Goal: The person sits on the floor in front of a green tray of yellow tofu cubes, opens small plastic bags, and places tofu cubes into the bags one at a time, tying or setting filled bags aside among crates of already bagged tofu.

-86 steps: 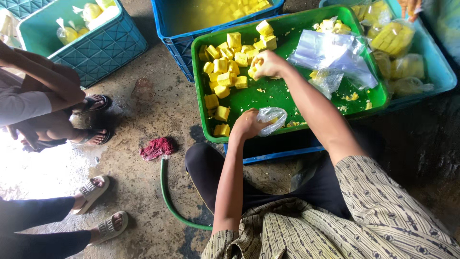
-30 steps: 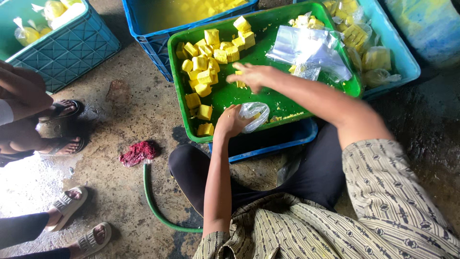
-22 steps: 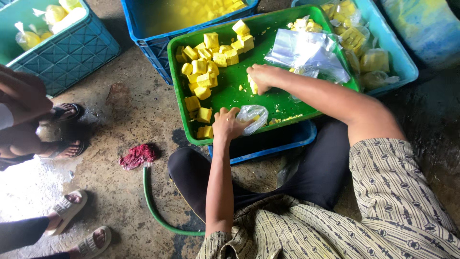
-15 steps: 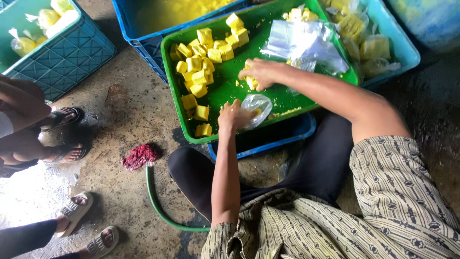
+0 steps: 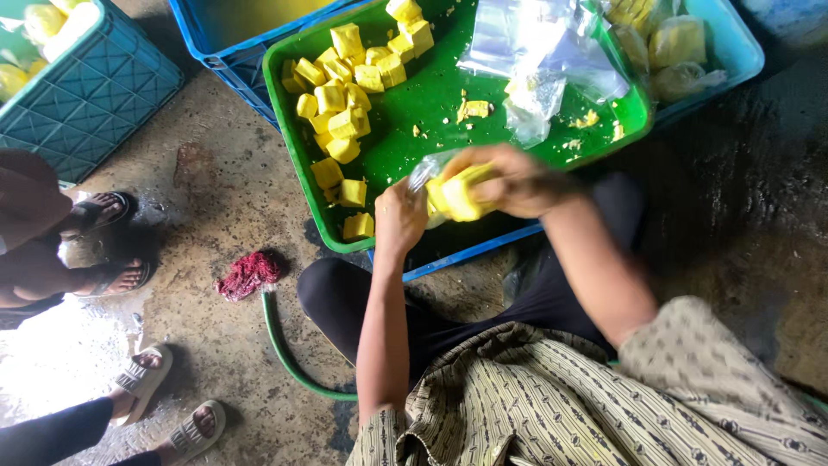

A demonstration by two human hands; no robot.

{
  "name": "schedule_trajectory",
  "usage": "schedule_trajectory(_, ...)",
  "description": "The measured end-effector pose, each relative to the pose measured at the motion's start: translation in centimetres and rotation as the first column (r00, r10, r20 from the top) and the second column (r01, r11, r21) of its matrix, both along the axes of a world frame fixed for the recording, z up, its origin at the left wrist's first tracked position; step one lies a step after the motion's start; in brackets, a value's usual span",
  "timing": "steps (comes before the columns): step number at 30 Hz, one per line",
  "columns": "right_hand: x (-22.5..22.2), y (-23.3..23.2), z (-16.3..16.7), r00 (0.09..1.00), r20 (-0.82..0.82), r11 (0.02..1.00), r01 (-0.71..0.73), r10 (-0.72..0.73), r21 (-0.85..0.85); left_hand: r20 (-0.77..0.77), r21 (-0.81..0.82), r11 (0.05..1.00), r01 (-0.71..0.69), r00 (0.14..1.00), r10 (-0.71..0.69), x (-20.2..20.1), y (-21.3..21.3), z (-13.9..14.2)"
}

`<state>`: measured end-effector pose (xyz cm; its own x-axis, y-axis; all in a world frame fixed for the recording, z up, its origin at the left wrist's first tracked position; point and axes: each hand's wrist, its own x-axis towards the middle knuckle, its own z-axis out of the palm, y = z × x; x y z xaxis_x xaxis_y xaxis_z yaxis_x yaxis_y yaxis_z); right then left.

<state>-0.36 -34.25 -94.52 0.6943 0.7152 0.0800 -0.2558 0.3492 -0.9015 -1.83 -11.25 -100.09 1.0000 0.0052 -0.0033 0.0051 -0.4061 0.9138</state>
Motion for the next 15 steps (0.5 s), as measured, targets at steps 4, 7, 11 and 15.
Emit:
schedule_trajectory(4, 0.0, 5.6, -4.9, 0.870, 0.407, 0.571, 0.491, -0.279, -0.658, 0.085, 0.020, 0.985, -0.171, 0.982, 0.168, -0.4, -1.2, -0.5)
schedule_trajectory(7, -0.7, 7.2, -6.3, 0.647, 0.749, 0.239, 0.757, -0.141, -0.609, 0.440, 0.118, 0.979, -0.167, 0.892, 0.099, -1.4, -2.0, -1.1)
schedule_trajectory(11, -2.9, 6.1, -4.8, 0.481, 0.876, 0.231, 0.858, -0.045, -0.459, 0.471, 0.182, 0.971, -0.153, 0.881, 0.050, -3.1, -2.2, -0.5)
schedule_trajectory(15, -3.2, 4.1, -2.8, 0.852, 0.507, 0.296, 0.521, -0.128, -0.801, 0.609, 0.331, 0.927, -0.177, 0.790, -0.067, -2.1, -0.5, 1.0)
